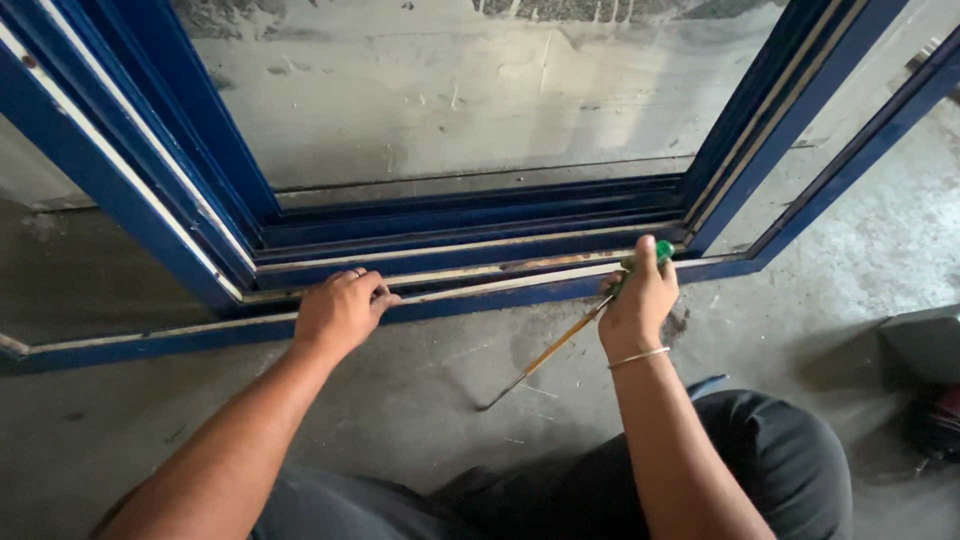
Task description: The person sits on the floor and uses a flathead screwdriver to scrape old rubber gasket and debris out of the channel of a blue aluminum window frame, working along the bottom and side rails and pulling loosened gasket strips out by hand.
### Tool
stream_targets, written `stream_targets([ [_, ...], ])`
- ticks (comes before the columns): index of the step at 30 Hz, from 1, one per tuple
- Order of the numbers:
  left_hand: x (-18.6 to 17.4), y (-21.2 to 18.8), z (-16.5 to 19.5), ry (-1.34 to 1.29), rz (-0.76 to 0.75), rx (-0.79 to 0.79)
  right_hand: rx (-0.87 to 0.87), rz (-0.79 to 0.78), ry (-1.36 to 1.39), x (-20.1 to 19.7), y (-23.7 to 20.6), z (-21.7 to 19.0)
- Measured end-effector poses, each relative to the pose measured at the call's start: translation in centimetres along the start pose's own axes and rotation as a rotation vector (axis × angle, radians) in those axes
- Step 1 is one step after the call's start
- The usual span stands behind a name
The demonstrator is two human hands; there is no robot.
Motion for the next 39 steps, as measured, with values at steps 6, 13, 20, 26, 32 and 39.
stream_targets([
  [6,-0.5,0.4,0.0,-0.015,-0.112,-0.085,0.06,0.011,-0.054,-0.3,0.5,2.0],
  [13,-0.7,0.3,-0.5,-0.03,-0.09,-0.063,0.025,0.012,-0.148,-0.2,0.1,2.5],
  [20,-2.2,1.4,-0.6,0.116,0.049,-0.088,0.026,-0.012,-0.247,0.4,-1.2,3.5],
  [26,-5.7,1.6,-8.9,0.121,-0.54,-0.41,-0.014,-0.168,-0.46,1.3,-2.8,4.2],
  [32,-19.4,-5.1,-21.6,0.278,0.0,-1.135,-0.004,-0.155,-0.569,1.5,-3.2,5.2],
  [39,-27.3,-6.7,-28.2,0.049,0.781,-0.816,-0.099,-0.073,-0.649,0.8,-2.1,5.9],
])
Point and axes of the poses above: each hand's wrist, its own y-axis towards the middle knuckle, its own x-axis out of the palm, z = x × y, the point moved 5 cm from there along y, towards the middle knuckle, and after that the axes turned 12 degrees about z, right-handed, at the moved point
